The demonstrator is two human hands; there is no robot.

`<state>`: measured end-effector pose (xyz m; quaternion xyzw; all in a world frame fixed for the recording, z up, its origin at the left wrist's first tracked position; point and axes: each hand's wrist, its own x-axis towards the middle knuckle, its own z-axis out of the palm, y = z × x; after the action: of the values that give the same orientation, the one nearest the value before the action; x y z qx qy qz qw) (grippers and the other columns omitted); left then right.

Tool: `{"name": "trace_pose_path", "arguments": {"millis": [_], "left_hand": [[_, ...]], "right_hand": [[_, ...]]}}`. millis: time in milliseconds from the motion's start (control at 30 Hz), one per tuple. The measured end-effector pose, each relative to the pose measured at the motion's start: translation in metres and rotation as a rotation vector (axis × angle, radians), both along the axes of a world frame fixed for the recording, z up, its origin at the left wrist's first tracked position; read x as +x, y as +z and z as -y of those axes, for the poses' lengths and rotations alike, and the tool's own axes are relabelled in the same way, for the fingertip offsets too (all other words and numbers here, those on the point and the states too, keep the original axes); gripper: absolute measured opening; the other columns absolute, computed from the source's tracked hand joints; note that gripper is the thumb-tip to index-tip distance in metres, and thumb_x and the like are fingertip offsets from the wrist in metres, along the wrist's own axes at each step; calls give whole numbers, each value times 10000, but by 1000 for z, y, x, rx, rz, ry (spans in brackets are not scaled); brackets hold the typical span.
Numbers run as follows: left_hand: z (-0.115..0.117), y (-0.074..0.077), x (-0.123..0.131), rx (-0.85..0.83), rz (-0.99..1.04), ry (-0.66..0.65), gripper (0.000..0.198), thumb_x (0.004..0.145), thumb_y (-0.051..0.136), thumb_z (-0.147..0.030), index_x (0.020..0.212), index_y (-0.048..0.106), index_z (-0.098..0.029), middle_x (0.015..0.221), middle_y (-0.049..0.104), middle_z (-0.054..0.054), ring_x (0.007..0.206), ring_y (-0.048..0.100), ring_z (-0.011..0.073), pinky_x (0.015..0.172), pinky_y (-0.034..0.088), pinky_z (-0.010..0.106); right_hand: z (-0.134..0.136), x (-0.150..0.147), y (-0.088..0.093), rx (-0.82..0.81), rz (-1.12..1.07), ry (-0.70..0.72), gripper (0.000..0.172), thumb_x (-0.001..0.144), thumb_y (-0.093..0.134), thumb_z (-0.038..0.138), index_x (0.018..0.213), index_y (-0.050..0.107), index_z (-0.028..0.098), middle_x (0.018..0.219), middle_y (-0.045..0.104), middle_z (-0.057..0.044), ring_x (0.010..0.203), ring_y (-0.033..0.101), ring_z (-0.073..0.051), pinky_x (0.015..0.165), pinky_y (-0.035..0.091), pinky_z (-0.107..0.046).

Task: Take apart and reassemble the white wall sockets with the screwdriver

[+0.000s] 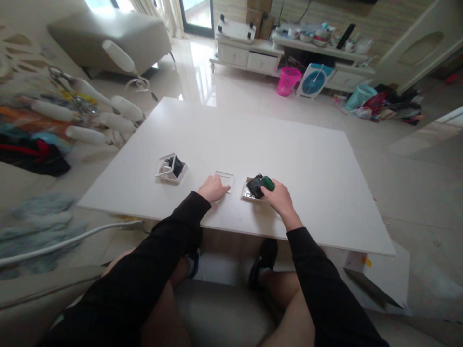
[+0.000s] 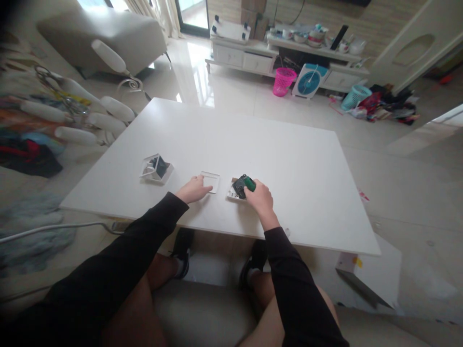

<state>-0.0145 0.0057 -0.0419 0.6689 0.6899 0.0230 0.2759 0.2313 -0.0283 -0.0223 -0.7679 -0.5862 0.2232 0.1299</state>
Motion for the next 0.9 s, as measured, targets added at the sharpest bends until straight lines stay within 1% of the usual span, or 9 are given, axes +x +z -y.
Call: {"name": "trace_pose_path", "arguments": {"millis": [67,133,233,333,500,633,767,833,900], "left_hand": [[6,4,6,-15,-75,-29,617,905,544,-433,1387,527,-49,1527,467,327,1439,493,415,1147,418,492],[11,6,12,23,-64,-110,610,913,542,-420,1410,530,-68,1586,404,309,1486,428,423,1182,380,517],[17,6,19,54,38,-222,553,918,543,-389,1391,575,-104,1537,472,258,1440,474,391,1177,403,500],[21,6,25,77,86,-261,505,920,542,-371,1351,613,-119,1469,527,236,1399,494,390,1144,440,518],[23,11,30,103,121,-253,448,914,560,-322,1302,644,-115,1381,584,200,1332,551,356,1160,437,490],[20,14,34,94,316,-128,388,901,579,-259,1257,647,-122,1307,638,178,1257,611,306,1136,471,460],[20,15,40,15,639,-12,571,873,656,-283,1406,510,-139,1380,618,183,1137,673,261,988,569,426],[23,17,42,55,708,-65,725,810,746,-300,1455,456,-145,1431,574,195,1190,649,274,1005,564,428],[26,18,43,162,693,-181,809,747,817,-310,1456,458,-157,1443,546,188,1297,584,300,1103,509,454]], "right_hand": [[0,0,0,-23,15,-5,286,880,614,422,1048,751,236,1043,782,-116,944,711,-273,747,486,-319],[-1,-1,1,-37,25,-13,289,873,617,426,1025,767,232,1024,787,-121,928,721,-281,728,480,-320],[-1,-2,2,-34,31,-24,266,864,616,394,994,780,229,1000,792,-128,911,728,-290,705,464,-322],[-1,-3,5,-8,39,-39,235,857,596,319,948,790,221,967,795,-143,894,729,-291,699,453,-324],[0,-5,11,109,4,-121,245,820,578,236,919,800,205,932,797,-145,868,725,-286,718,465,-329],[-1,-4,10,280,-138,-203,279,781,570,214,920,810,189,888,798,-113,845,714,-253,771,495,-324],[-4,-5,6,371,-362,-222,246,719,603,221,831,812,156,779,775,-84,788,691,-236,767,502,-324],[-4,-8,5,359,-472,-219,230,687,624,228,796,809,148,732,760,-69,764,683,-229,763,503,-326],[-3,-13,4,326,-541,-213,224,658,633,228,771,808,145,692,744,-53,741,674,-224,757,502,-329]]}}
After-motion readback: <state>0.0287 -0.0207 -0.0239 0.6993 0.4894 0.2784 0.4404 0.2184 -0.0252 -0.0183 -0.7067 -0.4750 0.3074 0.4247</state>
